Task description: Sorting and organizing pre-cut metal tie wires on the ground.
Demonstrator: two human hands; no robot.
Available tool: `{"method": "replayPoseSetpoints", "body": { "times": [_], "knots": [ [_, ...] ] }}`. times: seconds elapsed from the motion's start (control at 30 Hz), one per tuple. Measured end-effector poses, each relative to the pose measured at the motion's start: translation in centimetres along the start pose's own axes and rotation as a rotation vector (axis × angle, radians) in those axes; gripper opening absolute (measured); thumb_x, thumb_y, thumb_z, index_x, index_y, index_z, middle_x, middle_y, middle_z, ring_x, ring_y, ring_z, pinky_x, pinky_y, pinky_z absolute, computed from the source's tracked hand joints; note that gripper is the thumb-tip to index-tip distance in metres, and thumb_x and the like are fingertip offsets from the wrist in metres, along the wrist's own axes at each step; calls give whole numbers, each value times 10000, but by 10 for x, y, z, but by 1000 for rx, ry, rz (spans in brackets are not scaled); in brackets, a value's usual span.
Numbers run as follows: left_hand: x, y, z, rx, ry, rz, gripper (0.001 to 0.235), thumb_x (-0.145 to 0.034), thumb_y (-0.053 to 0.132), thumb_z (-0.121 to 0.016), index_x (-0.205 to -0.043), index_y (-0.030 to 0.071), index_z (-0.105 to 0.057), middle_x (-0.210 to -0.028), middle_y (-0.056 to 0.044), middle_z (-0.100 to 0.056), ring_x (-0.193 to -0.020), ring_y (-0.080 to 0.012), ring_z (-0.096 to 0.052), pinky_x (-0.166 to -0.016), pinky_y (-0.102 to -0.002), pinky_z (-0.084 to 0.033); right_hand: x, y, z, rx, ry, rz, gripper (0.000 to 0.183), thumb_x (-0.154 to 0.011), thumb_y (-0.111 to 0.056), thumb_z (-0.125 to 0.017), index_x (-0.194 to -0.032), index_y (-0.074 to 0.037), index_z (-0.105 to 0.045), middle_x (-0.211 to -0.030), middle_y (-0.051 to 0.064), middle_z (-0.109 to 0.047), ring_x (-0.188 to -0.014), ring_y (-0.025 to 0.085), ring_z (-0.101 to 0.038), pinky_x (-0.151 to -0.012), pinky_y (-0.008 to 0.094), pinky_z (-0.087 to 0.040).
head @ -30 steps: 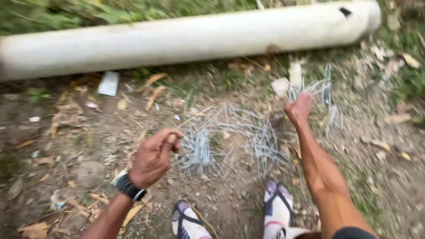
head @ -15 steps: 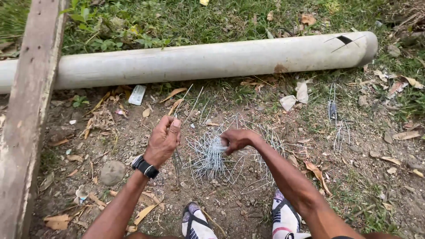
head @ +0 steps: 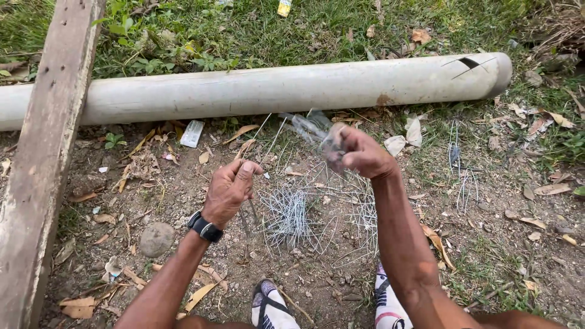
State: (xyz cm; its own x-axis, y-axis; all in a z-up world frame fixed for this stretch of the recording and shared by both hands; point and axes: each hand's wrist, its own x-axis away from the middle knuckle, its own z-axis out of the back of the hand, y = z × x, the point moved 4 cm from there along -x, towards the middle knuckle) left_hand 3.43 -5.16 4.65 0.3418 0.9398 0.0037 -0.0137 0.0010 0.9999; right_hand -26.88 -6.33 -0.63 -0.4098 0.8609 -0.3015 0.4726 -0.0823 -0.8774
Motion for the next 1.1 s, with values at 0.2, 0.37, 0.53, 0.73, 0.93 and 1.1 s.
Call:
{"method": "replayPoseSetpoints", "body": {
  "times": [0.2,0.37,0.53,0.73,0.93,1.1],
  "knots": [
    [1,17,-18,68,-28,-56,276,-1056,254,-581,-955,13,-671,-544,35,-431,-482,-17,-439,-554,-211,-538,-22,11,-15,-800,-165,176,869,-819,-350,-865,-1484,-83,-373,-792,60,-602,-672,205,-685,-574,340,-638],
    [3,25,-25,30,-35,-124,255,-1035,216,-615,-933,-8,-679,-553,-9,-474,-472,-45,-487,-544,-223,-533,-30,22,-50,-1028,-244,202,827,-860,-360,-818,-1497,-74,-375,-914,74,-580,-728,190,-654,-602,328,-616],
    [4,22,-24,19,-13,-140,242,-1037,201,-612,-925,-3,-679,-568,-27,-519,-469,-55,-519,-535,-216,-525,-35,38,-55,-1060,-214,221,777,-905,-346,-759,-1518,-74,-366,-1015,48,-480,-760,116,-569,-581,260,-564],
    [6,22,-25,30,-16,-120,244,-1046,182,-600,-924,-18,-670,-562,-20,-493,-481,-59,-497,-511,-205,-476,-28,20,-61,-1020,-182,344,681,-904,-299,-766,-1450,-94,-415,-952,32,-514,-707,108,-586,-538,234,-498],
    [10,20,-31,6,-37,-120,210,-1031,157,-614,-952,-24,-684,-549,-14,-488,-481,-41,-489,-501,-205,-480,-10,17,-66,-959,-150,365,657,-915,-310,-755,-1449,-84,-447,-932,11,-472,-711,83,-543,-594,232,-480],
    [10,26,-39,-15,-90,-101,259,-1072,181,-523,-978,-1,-681,-548,16,-501,-519,-23,-480,-505,-168,-431,2,29,-66,-985,-178,371,682,-856,-273,-831,-1391,-100,-445,-896,23,-504,-666,108,-561,-587,260,-516]
  ]
}}
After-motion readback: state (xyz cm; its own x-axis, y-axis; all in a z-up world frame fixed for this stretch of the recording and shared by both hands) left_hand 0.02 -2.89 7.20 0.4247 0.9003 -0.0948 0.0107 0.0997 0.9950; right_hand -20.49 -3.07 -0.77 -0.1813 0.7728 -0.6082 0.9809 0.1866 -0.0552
